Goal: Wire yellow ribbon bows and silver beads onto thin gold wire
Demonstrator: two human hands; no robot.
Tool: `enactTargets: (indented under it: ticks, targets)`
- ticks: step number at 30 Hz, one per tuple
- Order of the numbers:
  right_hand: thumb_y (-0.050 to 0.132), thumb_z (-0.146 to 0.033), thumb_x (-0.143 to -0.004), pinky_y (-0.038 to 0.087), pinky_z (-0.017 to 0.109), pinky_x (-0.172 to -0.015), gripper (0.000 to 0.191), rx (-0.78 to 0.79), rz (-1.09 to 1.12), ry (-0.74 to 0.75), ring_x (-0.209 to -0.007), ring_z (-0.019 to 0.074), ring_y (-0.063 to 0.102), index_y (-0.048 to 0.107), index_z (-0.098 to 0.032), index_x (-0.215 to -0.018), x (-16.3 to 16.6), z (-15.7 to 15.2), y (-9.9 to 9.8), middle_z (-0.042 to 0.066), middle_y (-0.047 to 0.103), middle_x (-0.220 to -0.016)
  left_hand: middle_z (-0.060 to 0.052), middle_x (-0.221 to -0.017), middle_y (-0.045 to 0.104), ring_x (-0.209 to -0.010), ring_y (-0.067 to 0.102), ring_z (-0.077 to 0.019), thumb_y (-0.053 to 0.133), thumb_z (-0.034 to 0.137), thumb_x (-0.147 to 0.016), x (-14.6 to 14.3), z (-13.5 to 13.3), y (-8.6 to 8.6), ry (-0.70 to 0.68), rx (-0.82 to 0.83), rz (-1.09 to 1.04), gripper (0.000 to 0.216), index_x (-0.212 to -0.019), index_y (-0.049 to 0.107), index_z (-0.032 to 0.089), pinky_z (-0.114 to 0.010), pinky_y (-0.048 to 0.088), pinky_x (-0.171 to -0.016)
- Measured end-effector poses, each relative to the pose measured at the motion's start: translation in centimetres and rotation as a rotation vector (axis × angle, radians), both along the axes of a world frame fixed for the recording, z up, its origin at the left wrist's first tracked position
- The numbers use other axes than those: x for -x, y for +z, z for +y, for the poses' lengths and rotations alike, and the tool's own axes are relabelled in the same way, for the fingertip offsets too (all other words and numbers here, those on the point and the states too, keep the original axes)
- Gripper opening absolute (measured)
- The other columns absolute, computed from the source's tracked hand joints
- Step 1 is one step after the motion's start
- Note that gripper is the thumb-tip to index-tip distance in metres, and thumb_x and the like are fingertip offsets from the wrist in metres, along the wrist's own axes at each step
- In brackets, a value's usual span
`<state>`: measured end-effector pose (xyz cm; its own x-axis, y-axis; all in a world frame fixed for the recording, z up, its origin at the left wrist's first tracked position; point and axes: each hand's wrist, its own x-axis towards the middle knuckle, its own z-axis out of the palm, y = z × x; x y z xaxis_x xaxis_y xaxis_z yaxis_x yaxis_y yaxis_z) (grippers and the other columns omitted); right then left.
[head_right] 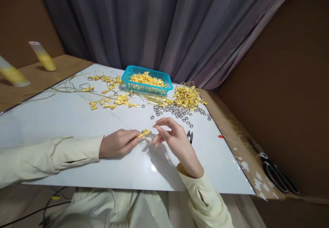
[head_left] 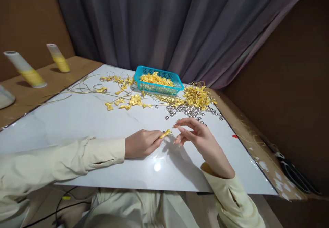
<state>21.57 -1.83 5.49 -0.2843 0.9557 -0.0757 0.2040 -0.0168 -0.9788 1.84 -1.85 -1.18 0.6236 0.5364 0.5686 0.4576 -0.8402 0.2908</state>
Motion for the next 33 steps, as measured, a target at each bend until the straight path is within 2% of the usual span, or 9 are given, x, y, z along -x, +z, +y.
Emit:
enactTargets:
  ticks: [2, 5, 7, 11, 15, 21, 25, 29, 33]
  targets:
    - [0.064, -0.034, -0.073, 0.049, 0.025, -0.047, 0.024, 0.057, 0.041, -0.031, -0.054, 0.0132, 0.064, 0.051, -0.017, -0.086, 0.1, -0.3, -0.5, 0.006, 0.063, -0.091, 0.001, -0.06, 0.054, -0.048, 0.05, -0.0096, 0.027, 0.02, -0.093, 0.0, 0.0, 0.1, 0.004, -0.02, -0.01, 0.024, -0.081, 0.047, 0.016, -0.021, 0.038, -0.048]
    - [0.065, -0.034, -0.073, 0.047, 0.024, -0.047, 0.023, 0.148, 0.042, -0.023, -0.045, 0.0123, 0.059, 0.053, -0.017, -0.082, 0.3, -0.8, -1.1, 0.001, 0.065, -0.062, 0.001, -0.061, 0.055, -0.049, 0.051, -0.0094, 0.026, 0.02, -0.094, 0.0, -0.1, 0.3, 0.01, -0.033, -0.018, 0.024, -0.083, 0.048, 0.015, -0.02, 0.039, -0.048]
    - [0.066, -0.035, -0.072, 0.046, 0.024, -0.046, 0.024, 0.181, 0.025, -0.027, -0.041, 0.0114, 0.055, 0.056, -0.016, -0.081, 0.7, -1.1, -1.3, 0.0, 0.062, -0.051, 0.0, -0.063, 0.057, -0.05, 0.053, -0.0095, 0.026, 0.021, -0.094, 0.0, -0.1, 0.3, 0.015, -0.03, -0.013, 0.024, -0.086, 0.048, 0.015, -0.02, 0.041, -0.049]
    - [0.069, -0.037, -0.068, 0.046, 0.025, -0.045, 0.03, 0.196, 0.008, -0.071, -0.039, 0.0115, 0.053, 0.065, -0.012, -0.085, 1.4, -1.6, -1.4, 0.0, 0.06, -0.048, 0.0, -0.064, 0.057, -0.052, 0.054, -0.0096, 0.028, 0.02, -0.094, 0.1, -0.1, 0.2, 0.008, -0.029, -0.022, 0.022, -0.085, 0.048, 0.015, -0.02, 0.042, -0.05]
    - [0.064, -0.038, -0.073, 0.043, 0.023, -0.04, 0.03, 0.202, 0.0, -0.003, -0.036, 0.0095, 0.049, 0.07, -0.011, -0.086, 1.6, -1.6, -1.3, -0.001, 0.058, -0.045, 0.0, -0.065, 0.058, -0.053, 0.055, -0.0102, 0.028, 0.019, -0.093, 0.1, -0.1, 0.1, -0.003, -0.029, -0.013, 0.021, -0.087, 0.048, 0.015, -0.021, 0.043, -0.05]
    - [0.057, -0.037, -0.08, 0.032, 0.019, -0.03, 0.028, 0.182, -0.048, 0.077, -0.033, 0.0088, 0.046, 0.069, -0.013, -0.089, 1.3, -1.5, -1.7, -0.003, 0.051, -0.041, -0.001, -0.066, 0.058, -0.054, 0.055, -0.011, 0.029, 0.018, -0.092, 0.1, -0.1, 0.1, -0.007, 0.0, -0.004, 0.02, -0.089, 0.048, 0.014, -0.022, 0.044, -0.051]
    - [0.057, -0.035, -0.08, 0.025, 0.018, -0.029, 0.024, 0.149, -0.108, 0.074, -0.029, 0.0063, 0.04, 0.068, -0.013, -0.078, 1.5, -1.5, -1.7, -0.004, 0.048, -0.039, -0.001, -0.065, 0.058, -0.053, 0.055, -0.0106, 0.03, 0.017, -0.092, 0.1, -0.1, 0.1, -0.008, -0.002, -0.012, 0.02, -0.088, 0.049, 0.014, -0.021, 0.043, -0.051]
    - [0.056, -0.033, -0.08, 0.025, 0.019, -0.031, 0.024, 0.109, -0.162, 0.052, -0.028, 0.0045, 0.037, 0.065, -0.014, -0.068, 1.8, -1.6, -1.5, -0.005, 0.046, -0.038, -0.001, -0.065, 0.058, -0.053, 0.055, -0.0108, 0.029, 0.018, -0.092, 0.1, -0.1, 0.1, -0.004, 0.005, 0.005, 0.021, -0.087, 0.049, 0.014, -0.021, 0.043, -0.051]
    - [0.055, -0.032, -0.079, 0.027, 0.02, -0.033, 0.023, 0.067, -0.213, 0.017, -0.029, 0.0055, 0.036, 0.067, -0.013, -0.075, 2.0, -1.8, -1.4, -0.006, 0.043, -0.037, -0.002, -0.066, 0.059, -0.054, 0.055, -0.011, 0.029, 0.018, -0.093, 0.1, -0.1, 0.0, -0.013, 0.004, 0.016, 0.022, -0.088, 0.05, 0.013, -0.022, 0.044, -0.052]
